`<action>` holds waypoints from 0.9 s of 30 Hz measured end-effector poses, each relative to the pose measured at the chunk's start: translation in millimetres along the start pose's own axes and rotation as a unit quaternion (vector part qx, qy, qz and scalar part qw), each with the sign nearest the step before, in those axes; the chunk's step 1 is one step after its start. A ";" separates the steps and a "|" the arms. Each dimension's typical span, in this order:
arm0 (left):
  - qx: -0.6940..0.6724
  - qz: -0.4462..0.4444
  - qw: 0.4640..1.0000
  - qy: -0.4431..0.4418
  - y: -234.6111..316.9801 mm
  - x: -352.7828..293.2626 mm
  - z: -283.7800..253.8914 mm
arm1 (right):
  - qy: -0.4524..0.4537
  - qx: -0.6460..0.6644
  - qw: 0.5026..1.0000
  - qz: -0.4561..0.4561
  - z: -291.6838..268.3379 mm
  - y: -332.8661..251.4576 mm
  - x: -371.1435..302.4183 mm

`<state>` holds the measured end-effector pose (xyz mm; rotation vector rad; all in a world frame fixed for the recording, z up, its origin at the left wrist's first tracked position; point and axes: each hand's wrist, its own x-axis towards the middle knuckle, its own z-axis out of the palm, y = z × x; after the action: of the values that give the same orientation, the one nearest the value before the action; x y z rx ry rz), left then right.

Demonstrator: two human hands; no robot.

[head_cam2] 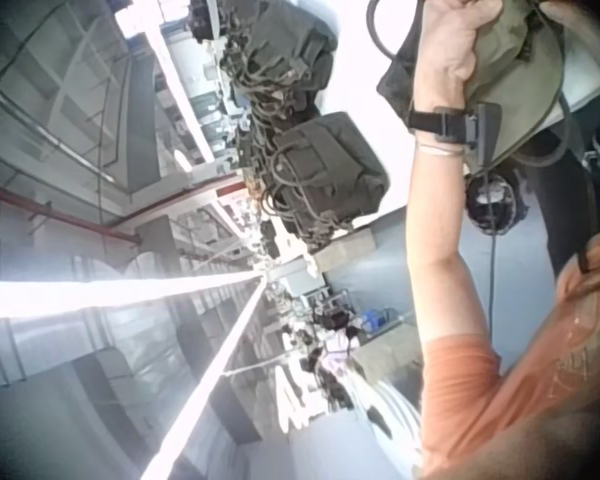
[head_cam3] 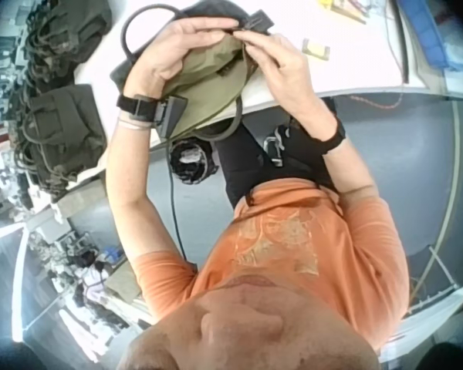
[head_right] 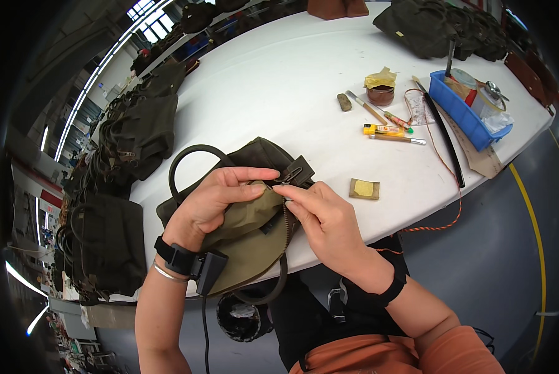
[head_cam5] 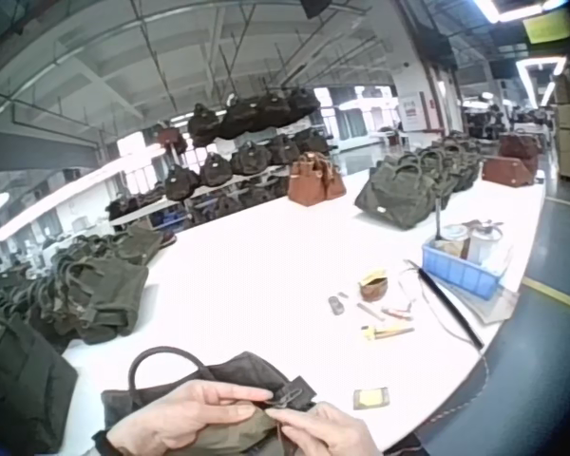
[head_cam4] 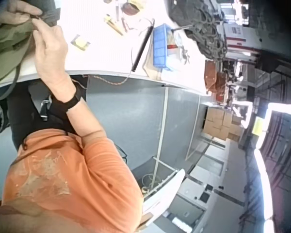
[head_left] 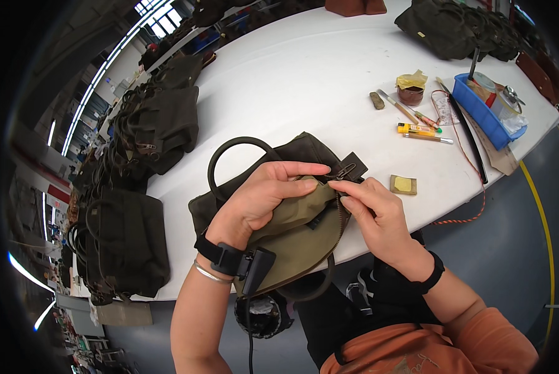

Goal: The person repairs a dark green canvas bag on a white workbench. They use a small wooden stick to apply a substance to the zipper teeth and then use a green marker to color the zipper slider. The person also inspects the bag's interior and exterior.

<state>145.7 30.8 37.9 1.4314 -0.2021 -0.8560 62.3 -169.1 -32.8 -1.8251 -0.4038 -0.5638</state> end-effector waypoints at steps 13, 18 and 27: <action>-0.006 0.002 1.000 0.000 -2.4 -0.2 -2.4 | -0.021 -0.030 0.999 -0.007 2.5 -1.1 1.1; 0.002 0.008 1.000 0.024 -0.5 -1.9 4.6 | 0.000 -0.059 0.998 -0.009 10.2 1.6 -4.9; 0.051 0.043 0.995 0.072 -12.9 -12.3 22.0 | -0.034 0.095 0.992 0.076 -7.5 -3.3 -2.1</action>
<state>118.8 22.5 34.5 1.5630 -0.1993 -0.6773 57.5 -175.3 -29.4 -1.6777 -0.3494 -0.3459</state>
